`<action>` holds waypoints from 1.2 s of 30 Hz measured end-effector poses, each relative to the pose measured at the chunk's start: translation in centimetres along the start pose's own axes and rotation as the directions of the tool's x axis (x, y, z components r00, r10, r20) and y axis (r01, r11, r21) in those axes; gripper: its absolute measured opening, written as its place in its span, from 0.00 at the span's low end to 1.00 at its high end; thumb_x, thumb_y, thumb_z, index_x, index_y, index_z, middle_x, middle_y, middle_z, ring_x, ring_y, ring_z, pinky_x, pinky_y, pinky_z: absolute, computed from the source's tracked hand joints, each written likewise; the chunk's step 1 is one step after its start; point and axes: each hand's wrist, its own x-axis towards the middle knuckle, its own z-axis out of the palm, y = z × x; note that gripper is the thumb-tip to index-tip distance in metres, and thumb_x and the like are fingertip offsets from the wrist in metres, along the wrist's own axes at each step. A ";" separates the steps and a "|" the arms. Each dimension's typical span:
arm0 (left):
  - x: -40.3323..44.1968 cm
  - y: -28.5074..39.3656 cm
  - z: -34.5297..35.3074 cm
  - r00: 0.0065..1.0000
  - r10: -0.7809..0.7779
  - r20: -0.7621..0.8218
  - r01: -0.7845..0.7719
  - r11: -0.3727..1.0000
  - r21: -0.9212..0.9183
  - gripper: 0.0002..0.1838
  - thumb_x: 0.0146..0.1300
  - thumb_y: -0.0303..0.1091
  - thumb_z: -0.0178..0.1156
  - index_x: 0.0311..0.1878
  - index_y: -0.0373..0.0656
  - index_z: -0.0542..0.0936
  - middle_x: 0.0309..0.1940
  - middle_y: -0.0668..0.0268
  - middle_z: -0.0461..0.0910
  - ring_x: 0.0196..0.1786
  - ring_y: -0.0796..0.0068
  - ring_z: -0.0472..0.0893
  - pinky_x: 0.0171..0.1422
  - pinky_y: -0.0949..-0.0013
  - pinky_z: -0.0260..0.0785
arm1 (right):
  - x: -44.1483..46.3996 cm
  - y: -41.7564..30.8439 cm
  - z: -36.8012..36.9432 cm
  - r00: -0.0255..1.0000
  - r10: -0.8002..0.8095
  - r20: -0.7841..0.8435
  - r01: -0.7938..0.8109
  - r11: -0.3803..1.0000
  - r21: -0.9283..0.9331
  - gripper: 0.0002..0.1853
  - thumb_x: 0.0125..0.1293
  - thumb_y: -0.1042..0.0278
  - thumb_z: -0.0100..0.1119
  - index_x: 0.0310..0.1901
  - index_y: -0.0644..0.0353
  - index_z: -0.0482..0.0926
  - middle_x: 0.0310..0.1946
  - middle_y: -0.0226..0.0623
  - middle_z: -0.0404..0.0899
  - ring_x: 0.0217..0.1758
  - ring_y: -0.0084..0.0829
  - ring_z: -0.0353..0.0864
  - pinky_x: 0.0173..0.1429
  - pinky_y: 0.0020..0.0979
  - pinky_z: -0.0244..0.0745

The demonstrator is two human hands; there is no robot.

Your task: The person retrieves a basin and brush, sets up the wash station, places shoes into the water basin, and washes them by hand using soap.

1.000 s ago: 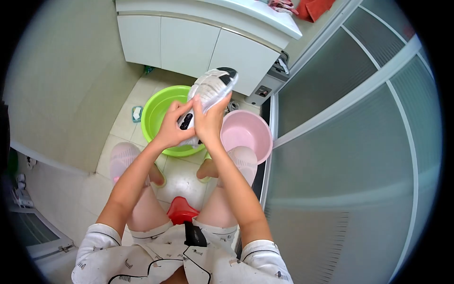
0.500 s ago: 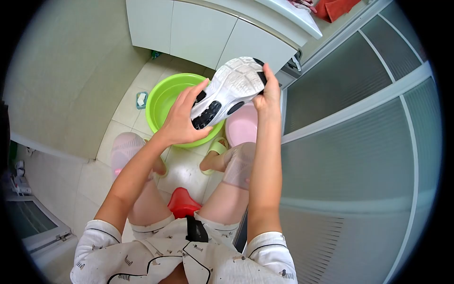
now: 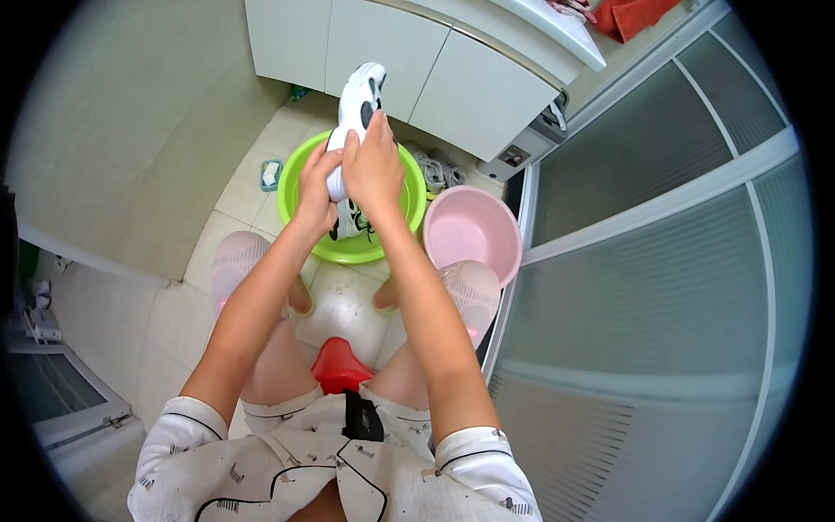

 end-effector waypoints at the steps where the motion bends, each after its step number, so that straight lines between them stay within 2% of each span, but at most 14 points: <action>1: 0.1 0.3 0.0 0.998 -0.067 0.000 0.067 0.995 -0.073 0.25 0.64 0.37 0.61 0.63 0.38 0.74 0.49 0.62 0.80 0.51 0.71 0.81 0.57 0.65 0.74 | -0.6 -0.6 -0.3 1.000 0.004 0.013 -0.003 0.997 -0.077 0.31 0.69 0.55 0.55 0.68 0.66 0.66 0.64 0.57 0.71 0.59 0.55 0.77 0.60 0.48 0.72; 4: -0.1 1.3 0.1 0.974 -0.209 0.091 0.228 0.904 -0.361 0.22 0.67 0.42 0.56 0.59 0.39 0.74 0.49 0.60 0.82 0.53 0.67 0.82 0.60 0.62 0.75 | -2.6 -0.1 -0.2 0.924 -0.365 -0.113 0.349 0.927 -0.135 0.27 0.66 0.59 0.60 0.64 0.64 0.72 0.62 0.54 0.73 0.55 0.51 0.78 0.57 0.45 0.74; 5: 0.6 1.1 -1.0 0.956 -0.236 0.173 0.287 0.874 -0.393 0.23 0.68 0.44 0.54 0.60 0.40 0.74 0.53 0.57 0.81 0.57 0.60 0.81 0.64 0.57 0.74 | -2.8 0.7 0.1 0.879 -0.436 -0.193 0.441 0.897 -0.014 0.28 0.61 0.60 0.67 0.61 0.62 0.75 0.60 0.51 0.75 0.52 0.49 0.78 0.56 0.42 0.75; 8: -0.7 2.2 0.0 0.939 -0.297 0.171 0.340 0.872 -0.352 0.25 0.70 0.47 0.50 0.62 0.40 0.73 0.56 0.54 0.79 0.58 0.56 0.80 0.66 0.53 0.73 | -3.0 2.9 -0.3 0.820 -0.509 -0.261 0.565 0.794 0.227 0.32 0.57 0.58 0.73 0.61 0.61 0.74 0.58 0.48 0.75 0.54 0.46 0.78 0.57 0.41 0.75; 9: -0.9 2.1 0.3 0.923 -0.320 0.213 0.379 0.854 -0.357 0.27 0.71 0.51 0.46 0.63 0.40 0.73 0.58 0.53 0.77 0.59 0.52 0.79 0.67 0.49 0.72 | -3.2 3.5 -0.6 0.900 -0.404 -0.165 0.436 0.817 0.377 0.41 0.48 0.52 0.79 0.62 0.61 0.72 0.57 0.46 0.74 0.57 0.45 0.75 0.59 0.41 0.73; 12: -0.3 0.4 0.0 0.845 -0.401 0.355 0.522 0.765 -0.378 0.29 0.71 0.53 0.45 0.64 0.40 0.72 0.59 0.54 0.77 0.59 0.54 0.79 0.67 0.48 0.72 | -3.1 4.5 -0.9 0.895 -0.366 -0.254 0.429 0.862 0.268 0.46 0.44 0.48 0.80 0.64 0.57 0.71 0.56 0.46 0.76 0.58 0.52 0.73 0.65 0.46 0.69; 13: -0.1 0.0 0.0 0.830 -0.423 0.364 0.545 0.757 -0.361 0.30 0.72 0.55 0.44 0.65 0.41 0.72 0.59 0.55 0.77 0.59 0.55 0.79 0.67 0.48 0.72 | -2.6 4.9 -0.9 0.844 -0.457 -0.281 0.513 0.841 0.172 0.50 0.40 0.45 0.81 0.63 0.59 0.69 0.54 0.47 0.76 0.58 0.55 0.72 0.65 0.48 0.67; 16: -0.5 -1.0 0.5 0.841 -0.467 0.274 0.526 0.823 -0.212 0.30 0.73 0.56 0.43 0.65 0.43 0.73 0.60 0.56 0.77 0.60 0.57 0.79 0.66 0.49 0.72 | -2.4 5.7 -1.9 0.832 -0.465 -0.303 0.526 0.835 0.162 0.44 0.39 0.45 0.81 0.55 0.62 0.74 0.45 0.47 0.79 0.52 0.52 0.74 0.57 0.46 0.71; 19: -0.9 -1.8 2.2 0.846 -0.496 0.195 0.525 0.838 -0.149 0.31 0.73 0.57 0.40 0.64 0.42 0.73 0.58 0.58 0.79 0.60 0.58 0.79 0.66 0.48 0.72 | -1.8 7.0 -3.1 0.921 -0.366 -0.131 0.384 0.909 0.162 0.29 0.46 0.48 0.79 0.40 0.63 0.77 0.32 0.46 0.79 0.39 0.48 0.76 0.46 0.44 0.72; 23: -0.6 -4.3 3.8 0.863 -0.488 0.134 0.502 0.858 -0.106 0.27 0.77 0.51 0.40 0.68 0.41 0.68 0.63 0.54 0.74 0.65 0.55 0.76 0.69 0.46 0.69 | 0.1 9.0 -3.6 0.861 -0.454 -0.228 0.487 0.865 0.119 0.16 0.61 0.59 0.70 0.27 0.61 0.75 0.17 0.44 0.73 0.23 0.47 0.71 0.35 0.43 0.69; 27: 2.0 -4.8 3.7 0.767 -0.637 0.077 0.625 0.769 0.134 0.23 0.74 0.43 0.51 0.60 0.34 0.70 0.58 0.48 0.76 0.61 0.51 0.78 0.66 0.49 0.74 | 3.0 15.4 -4.4 0.984 -0.177 -0.021 0.178 0.967 0.182 0.20 0.64 0.51 0.67 0.30 0.64 0.79 0.23 0.48 0.80 0.25 0.45 0.78 0.33 0.40 0.73; 29: 3.1 -4.0 4.0 0.781 -0.625 0.020 0.607 0.765 0.216 0.20 0.73 0.42 0.52 0.58 0.35 0.72 0.56 0.49 0.76 0.60 0.54 0.79 0.65 0.51 0.74 | 3.8 21.0 -4.9 0.989 -0.008 0.148 -0.032 0.963 0.269 0.22 0.65 0.49 0.67 0.32 0.65 0.81 0.26 0.48 0.82 0.27 0.41 0.81 0.34 0.38 0.74; 31: 5.4 -3.9 3.2 0.790 -0.612 -0.016 0.584 0.745 0.323 0.17 0.71 0.40 0.53 0.53 0.37 0.75 0.53 0.53 0.78 0.57 0.60 0.80 0.63 0.56 0.76 | 3.1 27.1 -4.7 0.976 0.054 0.211 -0.107 0.963 0.245 0.22 0.64 0.50 0.67 0.35 0.66 0.84 0.27 0.47 0.83 0.29 0.32 0.82 0.35 0.36 0.74; 36: 12.0 -5.0 -1.3 0.737 -0.668 -0.100 0.588 0.561 0.583 0.17 0.71 0.41 0.53 0.54 0.40 0.76 0.50 0.60 0.79 0.52 0.66 0.80 0.57 0.63 0.76 | -2.2 41.3 -0.6 0.968 0.192 0.162 -0.202 0.978 0.051 0.21 0.64 0.51 0.66 0.35 0.67 0.81 0.30 0.55 0.82 0.32 0.50 0.82 0.40 0.43 0.75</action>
